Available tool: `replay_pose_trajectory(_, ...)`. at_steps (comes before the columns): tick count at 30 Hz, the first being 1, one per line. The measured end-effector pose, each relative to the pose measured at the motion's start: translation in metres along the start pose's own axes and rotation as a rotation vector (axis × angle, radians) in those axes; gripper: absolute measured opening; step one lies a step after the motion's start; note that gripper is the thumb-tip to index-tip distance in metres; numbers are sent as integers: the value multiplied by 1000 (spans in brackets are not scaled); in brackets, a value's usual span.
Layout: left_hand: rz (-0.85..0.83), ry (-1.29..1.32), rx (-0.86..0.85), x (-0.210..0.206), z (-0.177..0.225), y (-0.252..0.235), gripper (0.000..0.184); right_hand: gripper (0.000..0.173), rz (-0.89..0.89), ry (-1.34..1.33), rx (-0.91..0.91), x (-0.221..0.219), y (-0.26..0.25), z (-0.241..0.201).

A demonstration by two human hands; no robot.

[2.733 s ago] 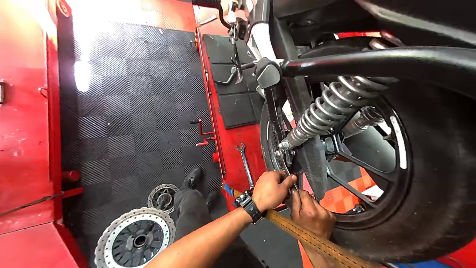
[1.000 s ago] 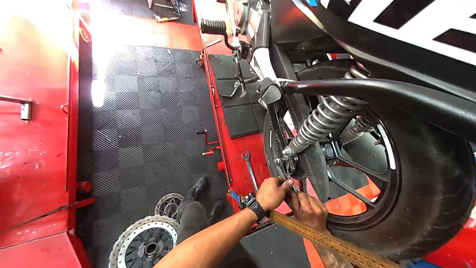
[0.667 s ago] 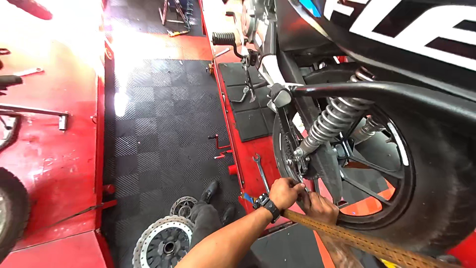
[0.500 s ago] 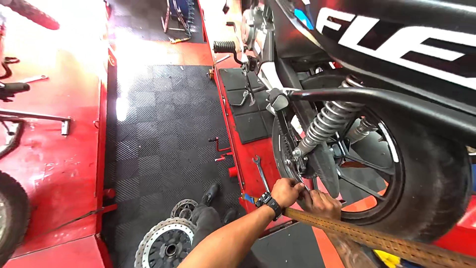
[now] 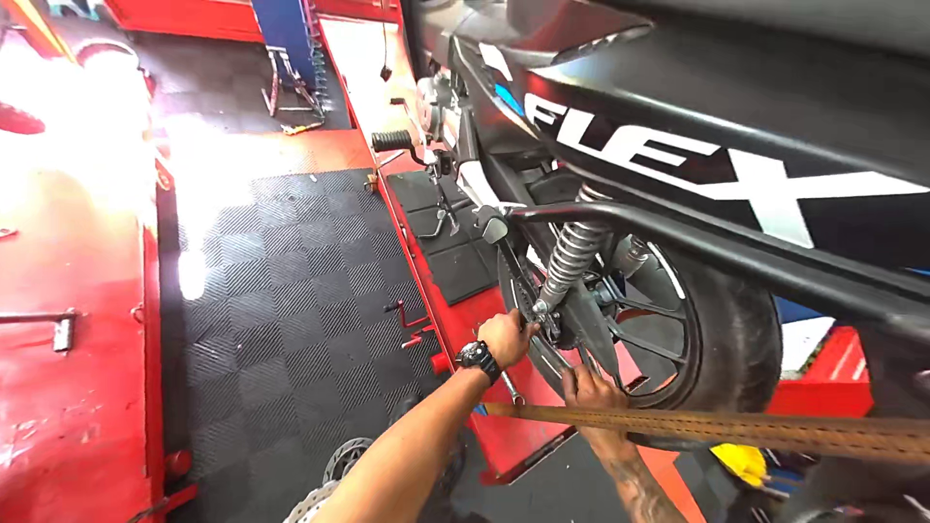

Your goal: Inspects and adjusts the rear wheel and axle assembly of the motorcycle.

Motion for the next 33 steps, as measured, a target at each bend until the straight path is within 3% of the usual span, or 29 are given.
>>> replay_pose_trajectory(5,-128,-228,-49,-2,2,-6,57,55,138,96,-29,-7,-8,8)
replay_pose_trajectory(14,-91,-97,-173,-12,-10,-12,53,59,214,184,88,-8,-17,23)
replay_pose_trajectory(19,22,-5,-267,-17,-16,5,48,59,111,131,111,-3,-11,33)
replay_pose_trajectory(24,-89,-176,-148,-5,-7,16,51,59,76,173,137,18,-2,25)
replay_pose_trajectory(27,-99,-201,-112,4,-1,17,47,57,-6,80,61,10,-5,12)
replay_pose_trajectory(29,-91,-138,-139,-16,-8,28,45,58,-81,-20,-20,-4,14,7)
replay_pose_trajectory(33,-44,-102,-146,-20,-11,13,44,59,-5,1,39,-17,-2,18)
Point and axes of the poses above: each hand's wrist, its own y-axis away from the middle knuckle, its own x-axis out of the back of the hand, z = x × y, the point moved 5 cm from there along -y, towards the middle knuckle, and after that the axes turned 13 degrees about -z, right-handed, at the moved point
